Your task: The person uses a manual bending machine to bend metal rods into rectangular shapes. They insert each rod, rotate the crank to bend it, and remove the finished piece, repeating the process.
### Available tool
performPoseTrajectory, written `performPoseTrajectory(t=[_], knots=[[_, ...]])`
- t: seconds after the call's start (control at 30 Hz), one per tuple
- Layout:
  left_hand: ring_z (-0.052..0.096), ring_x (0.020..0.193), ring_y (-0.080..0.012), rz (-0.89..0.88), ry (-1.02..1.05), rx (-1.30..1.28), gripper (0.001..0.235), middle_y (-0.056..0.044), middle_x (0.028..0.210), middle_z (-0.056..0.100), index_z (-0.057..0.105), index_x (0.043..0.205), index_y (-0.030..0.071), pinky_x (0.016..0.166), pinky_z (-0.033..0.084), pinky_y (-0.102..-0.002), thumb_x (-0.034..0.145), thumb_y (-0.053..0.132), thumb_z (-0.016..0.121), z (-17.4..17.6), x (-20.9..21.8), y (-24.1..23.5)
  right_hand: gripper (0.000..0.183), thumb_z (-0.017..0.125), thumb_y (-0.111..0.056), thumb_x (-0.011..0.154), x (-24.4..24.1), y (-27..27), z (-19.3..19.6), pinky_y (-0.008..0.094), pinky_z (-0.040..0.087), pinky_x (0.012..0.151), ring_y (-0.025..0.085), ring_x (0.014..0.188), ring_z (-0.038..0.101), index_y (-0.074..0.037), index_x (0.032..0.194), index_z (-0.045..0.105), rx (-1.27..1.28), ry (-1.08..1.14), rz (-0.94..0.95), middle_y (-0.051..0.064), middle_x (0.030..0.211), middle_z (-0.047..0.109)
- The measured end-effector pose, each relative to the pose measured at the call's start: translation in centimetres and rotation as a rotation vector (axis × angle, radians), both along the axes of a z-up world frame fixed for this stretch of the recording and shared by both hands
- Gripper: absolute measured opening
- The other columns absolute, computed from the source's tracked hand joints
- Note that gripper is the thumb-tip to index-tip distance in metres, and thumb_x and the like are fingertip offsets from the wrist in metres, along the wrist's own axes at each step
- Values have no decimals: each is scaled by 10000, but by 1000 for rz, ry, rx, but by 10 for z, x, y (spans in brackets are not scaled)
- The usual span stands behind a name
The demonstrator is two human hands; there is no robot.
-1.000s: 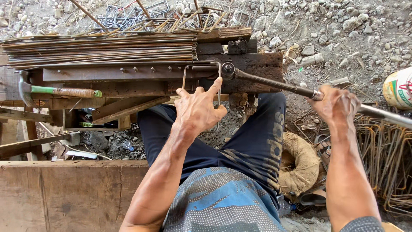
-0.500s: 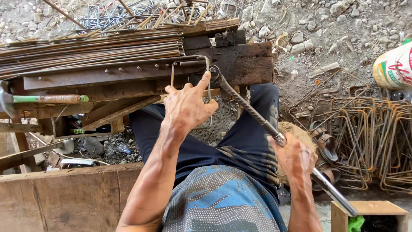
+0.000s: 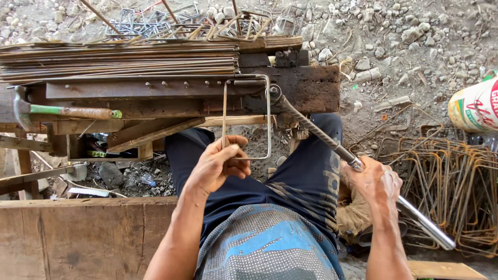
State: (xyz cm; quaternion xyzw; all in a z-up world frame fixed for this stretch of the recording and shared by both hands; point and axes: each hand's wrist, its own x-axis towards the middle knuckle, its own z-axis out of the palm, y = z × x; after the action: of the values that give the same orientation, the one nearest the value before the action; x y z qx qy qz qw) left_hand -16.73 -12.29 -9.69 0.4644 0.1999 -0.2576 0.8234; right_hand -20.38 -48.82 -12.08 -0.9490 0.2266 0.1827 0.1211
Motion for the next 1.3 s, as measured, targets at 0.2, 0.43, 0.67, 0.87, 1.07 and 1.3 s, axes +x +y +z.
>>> performPoseTrajectory(t=[0.2, 0.43, 0.67, 0.87, 1.07, 1.3], knots=[[717, 559, -339, 144, -42, -276, 182, -282, 745, 688, 584, 1056, -14, 433, 616, -398, 950, 133, 565, 29, 27, -4, 430, 690, -572, 835, 11, -11, -3, 436, 518, 764, 372, 805, 728, -149, 761, 686, 12, -53, 27, 124, 658, 688], [662, 534, -289, 242, -45, -208, 187, -238, 744, 666, 548, 972, -23, 402, 540, -304, 902, 135, 618, 104, 61, -51, 463, 571, -671, 874, 44, -31, -16, 470, 501, 747, 359, 834, 710, -219, 840, 667, -190, 88, 145, 111, 802, 747], [726, 737, -298, -316, -402, 29, 148, -199, 875, 663, 437, 1156, 17, 630, 633, -344, 1041, 111, 430, 103, -1, -37, 557, 504, -764, 868, 55, -37, -14, 431, 475, 747, 307, 799, 696, -231, 778, 637, -175, 101, 157, 68, 781, 743], [716, 746, -302, -280, -423, -17, 156, -195, 896, 651, 432, 1164, 20, 625, 608, -334, 1038, 108, 459, 97, -12, -22, 520, 518, -735, 875, 59, -39, -14, 437, 493, 771, 325, 839, 705, -242, 861, 684, -183, 100, 169, 93, 815, 751], [684, 732, -253, -305, -492, 89, 443, -171, 895, 653, 258, 1430, -9, 592, 586, -300, 1035, 112, 419, 79, 41, -1, 535, 518, -742, 871, 56, -38, -17, 421, 492, 730, 294, 760, 693, -226, 787, 628, -182, 108, 156, 61, 740, 725], [662, 543, -206, -248, -199, 32, 659, -123, 760, 691, 189, 1540, -52, 438, 549, -264, 988, 72, 527, 37, 174, 28, 697, 359, -886, 793, 56, -37, -16, 408, 469, 710, 276, 725, 688, -230, 750, 594, -184, 153, 149, 40, 692, 722]])
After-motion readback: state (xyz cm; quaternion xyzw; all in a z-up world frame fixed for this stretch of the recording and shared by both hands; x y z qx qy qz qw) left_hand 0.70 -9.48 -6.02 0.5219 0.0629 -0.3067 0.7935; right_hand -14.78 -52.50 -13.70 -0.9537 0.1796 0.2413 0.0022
